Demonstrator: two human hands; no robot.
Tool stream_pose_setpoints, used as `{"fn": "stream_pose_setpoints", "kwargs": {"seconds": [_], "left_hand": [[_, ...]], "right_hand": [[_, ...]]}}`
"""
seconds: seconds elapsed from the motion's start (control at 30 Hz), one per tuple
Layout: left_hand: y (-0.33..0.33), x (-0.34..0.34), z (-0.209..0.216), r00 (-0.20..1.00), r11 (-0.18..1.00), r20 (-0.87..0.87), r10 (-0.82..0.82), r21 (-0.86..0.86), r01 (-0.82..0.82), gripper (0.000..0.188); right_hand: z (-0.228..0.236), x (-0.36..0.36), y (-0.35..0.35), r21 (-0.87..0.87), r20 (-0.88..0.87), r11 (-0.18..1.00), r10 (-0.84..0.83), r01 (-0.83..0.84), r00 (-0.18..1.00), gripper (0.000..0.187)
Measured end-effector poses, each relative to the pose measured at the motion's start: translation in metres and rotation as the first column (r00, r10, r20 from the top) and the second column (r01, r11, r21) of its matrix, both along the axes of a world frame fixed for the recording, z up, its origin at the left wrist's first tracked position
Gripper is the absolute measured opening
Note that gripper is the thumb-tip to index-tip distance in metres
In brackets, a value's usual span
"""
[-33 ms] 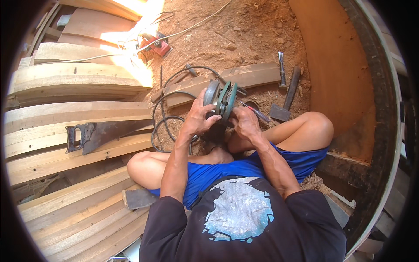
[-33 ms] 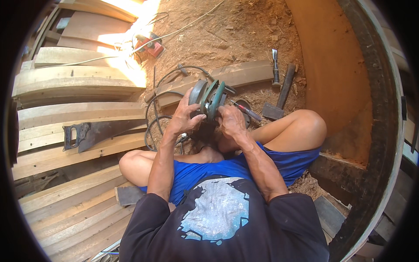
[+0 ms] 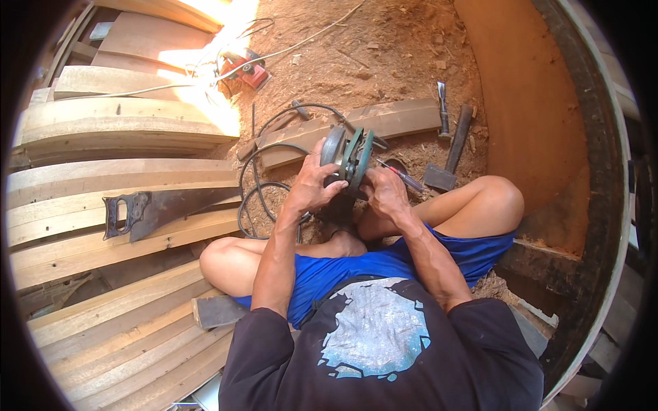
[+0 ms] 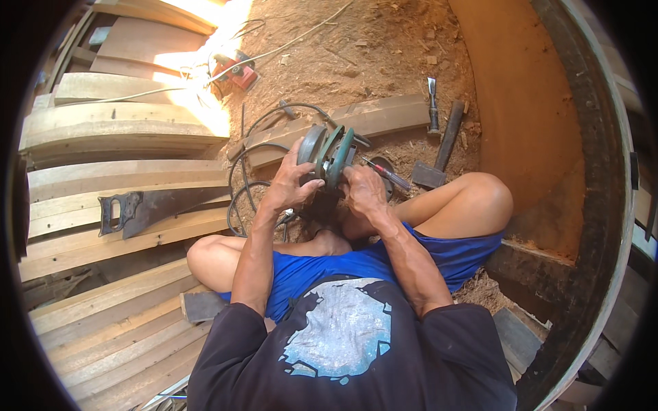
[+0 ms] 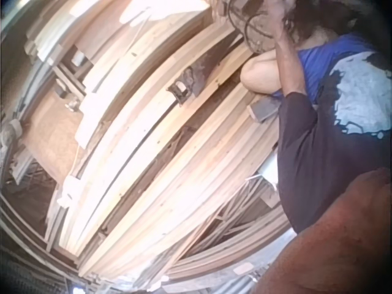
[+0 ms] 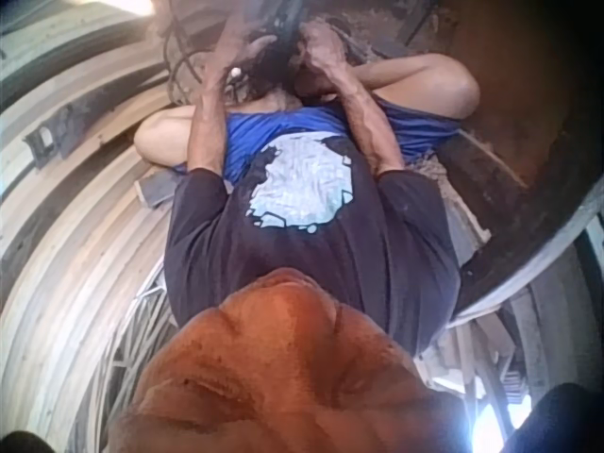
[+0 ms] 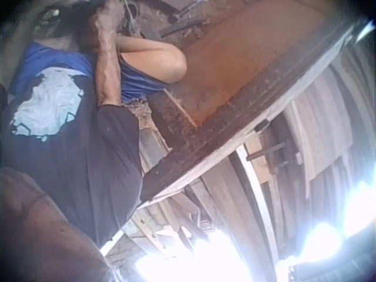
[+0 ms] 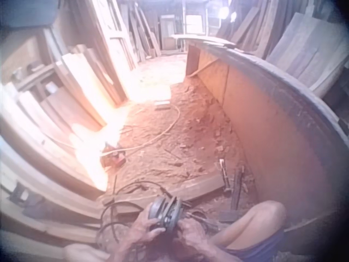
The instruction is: The person sits on the ground and uses a small tool to loosen components on a circular saw, then inspects the tool base and guard by hand.
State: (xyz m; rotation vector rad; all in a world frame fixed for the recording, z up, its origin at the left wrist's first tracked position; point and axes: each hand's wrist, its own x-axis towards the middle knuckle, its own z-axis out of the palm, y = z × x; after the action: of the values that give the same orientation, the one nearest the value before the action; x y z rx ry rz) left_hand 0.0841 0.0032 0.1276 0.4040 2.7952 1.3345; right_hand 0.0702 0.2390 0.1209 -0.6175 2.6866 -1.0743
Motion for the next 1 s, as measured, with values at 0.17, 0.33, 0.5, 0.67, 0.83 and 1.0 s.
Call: {"fn": "stream_pose_setpoints", "kwargs": {"seconds": [0.17,0.33,0.5,0.67,0.83,1.0], "left_hand": [[0.008,-0.002,0.002,0.999,0.995,-0.033,-0.039,-0.091,0.036,0.043],[0.014,-0.001,0.007,0.999,0.994,-0.016,-0.03,-0.105,0.028,0.043],[0.022,-0.002,0.014,0.999,0.992,0.02,-0.027,-0.12,0.029,0.044],[0.019,-0.004,0.005,0.997,0.989,-0.051,-0.05,-0.144,0.042,0.044],[0.019,-0.003,0.008,0.998,0.988,-0.016,-0.055,-0.149,0.052,0.047],[0.019,0.006,0.005,0.998,0.968,-0.028,-0.058,-0.246,0.049,0.053]], "right_hand": [[-0.005,0.0,0.002,0.047,-0.067,0.999,-0.019,0.022,0.998,0.014],[-0.001,-0.003,0.004,0.014,-0.008,1.0,-0.016,0.016,1.0,0.017],[-0.003,-0.009,0.014,-0.034,0.152,0.999,0.003,0.002,0.988,0.02],[0.011,-0.015,0.021,0.186,0.206,0.982,-0.029,-0.01,0.978,0.022],[0.031,-0.026,0.031,0.163,0.078,0.97,-0.195,0.18,0.978,0.025],[0.084,-0.034,0.012,-0.068,0.148,0.974,-0.203,0.215,0.968,0.031]]}}
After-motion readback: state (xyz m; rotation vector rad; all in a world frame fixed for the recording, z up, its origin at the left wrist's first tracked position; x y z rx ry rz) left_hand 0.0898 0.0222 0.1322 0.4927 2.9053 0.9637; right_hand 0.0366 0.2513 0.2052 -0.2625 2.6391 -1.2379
